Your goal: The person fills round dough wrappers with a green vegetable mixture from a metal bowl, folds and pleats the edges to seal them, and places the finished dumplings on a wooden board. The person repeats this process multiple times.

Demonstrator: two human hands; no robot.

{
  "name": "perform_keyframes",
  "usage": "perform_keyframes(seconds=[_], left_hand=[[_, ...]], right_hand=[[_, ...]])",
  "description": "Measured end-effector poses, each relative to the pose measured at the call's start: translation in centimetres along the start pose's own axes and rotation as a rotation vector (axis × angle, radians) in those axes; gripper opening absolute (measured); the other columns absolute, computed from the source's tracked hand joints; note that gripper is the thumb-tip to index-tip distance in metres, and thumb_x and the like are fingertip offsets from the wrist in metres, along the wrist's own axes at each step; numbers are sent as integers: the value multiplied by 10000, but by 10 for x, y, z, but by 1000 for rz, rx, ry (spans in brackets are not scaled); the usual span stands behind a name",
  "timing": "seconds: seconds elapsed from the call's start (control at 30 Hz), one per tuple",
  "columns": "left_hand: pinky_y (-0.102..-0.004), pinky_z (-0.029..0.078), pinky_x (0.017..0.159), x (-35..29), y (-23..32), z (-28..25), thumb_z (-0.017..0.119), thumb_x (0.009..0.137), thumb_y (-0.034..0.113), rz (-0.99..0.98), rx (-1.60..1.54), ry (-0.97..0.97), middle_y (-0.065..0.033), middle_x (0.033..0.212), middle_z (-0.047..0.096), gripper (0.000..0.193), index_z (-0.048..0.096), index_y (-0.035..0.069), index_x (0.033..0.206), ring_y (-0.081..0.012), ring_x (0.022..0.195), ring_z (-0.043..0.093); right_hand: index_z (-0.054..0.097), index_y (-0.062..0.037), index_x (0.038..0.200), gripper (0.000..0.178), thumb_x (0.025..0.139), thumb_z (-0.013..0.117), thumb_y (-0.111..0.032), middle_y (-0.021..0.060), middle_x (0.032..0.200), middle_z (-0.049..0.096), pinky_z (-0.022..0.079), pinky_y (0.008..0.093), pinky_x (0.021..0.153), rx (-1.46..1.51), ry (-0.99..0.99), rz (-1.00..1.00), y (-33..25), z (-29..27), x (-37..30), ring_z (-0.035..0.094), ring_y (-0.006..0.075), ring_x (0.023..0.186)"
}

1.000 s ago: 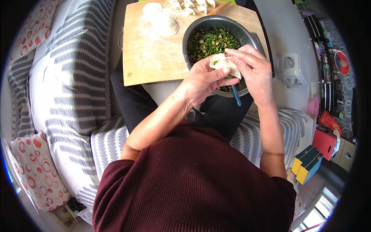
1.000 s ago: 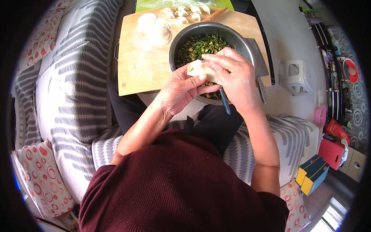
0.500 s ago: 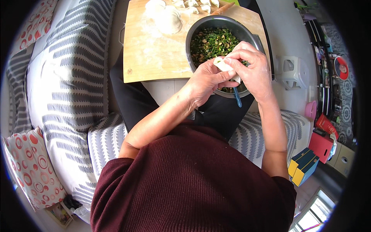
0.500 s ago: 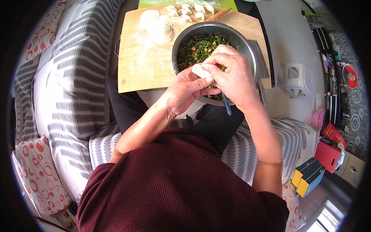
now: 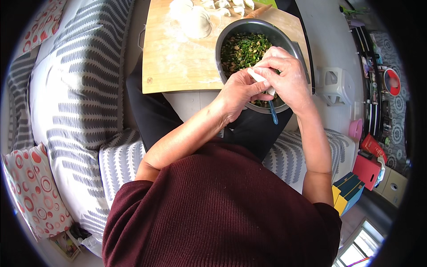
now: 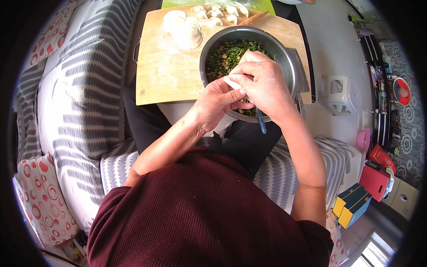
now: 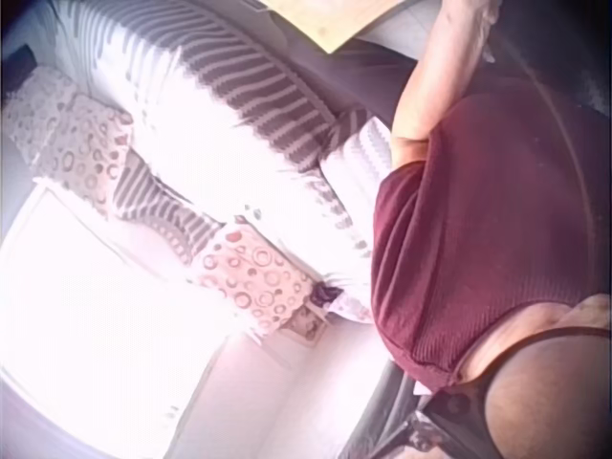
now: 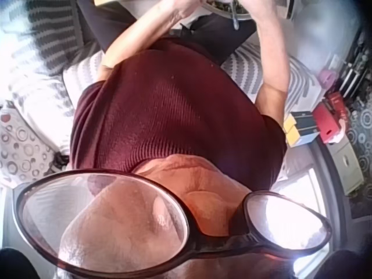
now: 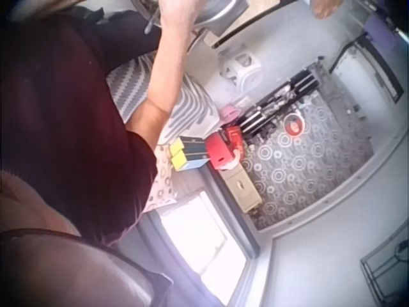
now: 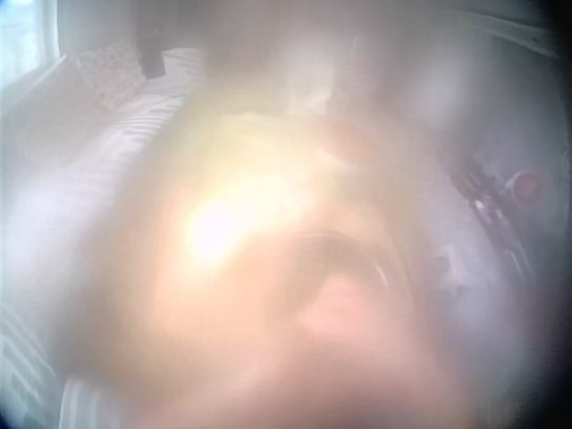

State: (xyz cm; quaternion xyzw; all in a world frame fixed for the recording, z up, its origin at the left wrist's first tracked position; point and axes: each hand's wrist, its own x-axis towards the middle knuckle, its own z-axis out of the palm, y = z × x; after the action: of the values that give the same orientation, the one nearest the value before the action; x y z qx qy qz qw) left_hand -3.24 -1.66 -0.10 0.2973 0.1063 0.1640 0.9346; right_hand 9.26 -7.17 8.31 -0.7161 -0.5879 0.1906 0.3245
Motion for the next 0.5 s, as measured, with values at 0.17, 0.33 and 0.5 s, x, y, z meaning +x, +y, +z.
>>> perform_keyframes(seconds=[0.17, 0.33, 0.5], left_hand=[[-337, 566, 863, 1, -1, 0, 587, 956, 142, -27, -28, -1, -78, 1095, 639, 238, 571, 21, 1161, -173, 985, 636], [-342, 565, 865, 2, -4, -4, 589, 957, 158, 20, -32, 12, -79, 1069, 650, 223, 583, 10, 1123, -177, 972, 644], [-304, 585, 801, 1, -6, -1, 582, 954, 94, -24, -34, 30, -57, 982, 642, 136, 607, 0, 1049, -141, 895, 640]], right_hand=[[719, 2, 895, 133, 778, 668, -36, 93, 800, 597, 482, 334, 706, -79, 68, -85, 3, 4, 1, 593, 227, 784], [722, -13, 898, 156, 798, 638, -99, 93, 811, 599, 476, 364, 784, -194, -18, -96, 3, 7, 7, 584, 248, 862], [722, -23, 928, 203, 787, 632, -137, 95, 829, 594, 471, 382, 817, -273, -127, -60, 1, 10, 12, 578, 271, 872]])
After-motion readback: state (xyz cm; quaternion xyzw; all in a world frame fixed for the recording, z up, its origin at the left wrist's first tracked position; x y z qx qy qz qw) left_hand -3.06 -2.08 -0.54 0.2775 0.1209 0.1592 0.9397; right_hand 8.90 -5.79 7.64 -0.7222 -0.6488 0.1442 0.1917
